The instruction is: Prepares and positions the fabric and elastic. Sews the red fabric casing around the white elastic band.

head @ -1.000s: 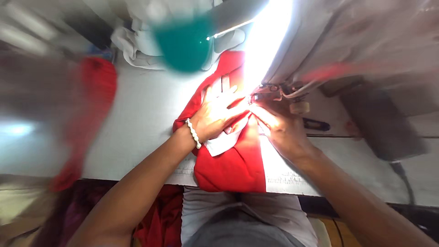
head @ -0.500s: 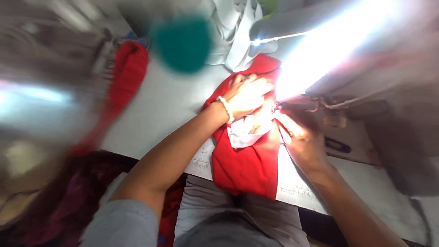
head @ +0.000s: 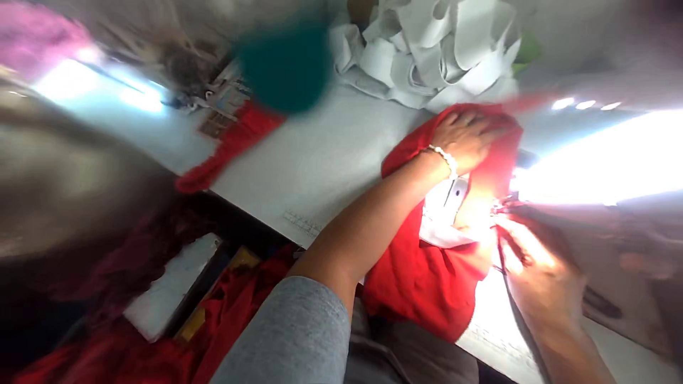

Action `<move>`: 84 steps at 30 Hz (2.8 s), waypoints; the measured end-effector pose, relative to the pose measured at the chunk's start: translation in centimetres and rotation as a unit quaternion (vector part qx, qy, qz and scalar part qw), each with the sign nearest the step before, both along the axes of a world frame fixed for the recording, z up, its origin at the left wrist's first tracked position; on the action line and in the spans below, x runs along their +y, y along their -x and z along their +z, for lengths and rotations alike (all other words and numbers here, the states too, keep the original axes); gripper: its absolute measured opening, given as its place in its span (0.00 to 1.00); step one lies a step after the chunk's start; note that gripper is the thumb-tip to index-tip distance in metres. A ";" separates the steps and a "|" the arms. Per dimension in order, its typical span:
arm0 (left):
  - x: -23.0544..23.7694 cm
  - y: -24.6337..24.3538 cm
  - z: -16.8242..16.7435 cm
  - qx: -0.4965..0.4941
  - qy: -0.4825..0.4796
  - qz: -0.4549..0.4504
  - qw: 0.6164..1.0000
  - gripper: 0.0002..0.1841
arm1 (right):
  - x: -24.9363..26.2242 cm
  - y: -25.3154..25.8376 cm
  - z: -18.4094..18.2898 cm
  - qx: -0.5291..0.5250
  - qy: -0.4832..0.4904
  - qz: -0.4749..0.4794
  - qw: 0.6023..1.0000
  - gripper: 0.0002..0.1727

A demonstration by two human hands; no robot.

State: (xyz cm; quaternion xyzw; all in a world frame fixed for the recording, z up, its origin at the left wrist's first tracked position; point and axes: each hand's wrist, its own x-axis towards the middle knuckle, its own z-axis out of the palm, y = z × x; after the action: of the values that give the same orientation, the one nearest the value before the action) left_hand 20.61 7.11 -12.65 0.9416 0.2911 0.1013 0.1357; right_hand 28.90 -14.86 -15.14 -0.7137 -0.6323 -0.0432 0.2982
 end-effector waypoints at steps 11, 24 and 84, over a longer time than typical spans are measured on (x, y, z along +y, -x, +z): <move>-2.0 3.6 1.6 0.032 0.096 0.060 0.993 0.28 | -0.2 0.6 0.9 -0.006 -0.008 0.003 1.000 0.13; -17.3 24.3 3.7 -0.028 0.192 0.014 0.981 0.26 | -3.1 2.0 2.1 0.008 0.042 -0.023 0.999 0.23; -4.6 -2.5 7.0 -0.076 0.062 0.147 0.984 0.20 | -17.4 11.8 0.8 0.290 -0.041 0.174 0.940 0.10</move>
State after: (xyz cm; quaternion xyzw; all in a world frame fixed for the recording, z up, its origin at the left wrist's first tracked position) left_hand 23.09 2.54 -5.67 0.8678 0.4211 0.1730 0.1990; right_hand 17.06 -32.29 -14.35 -0.5614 -0.6304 0.1918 0.5007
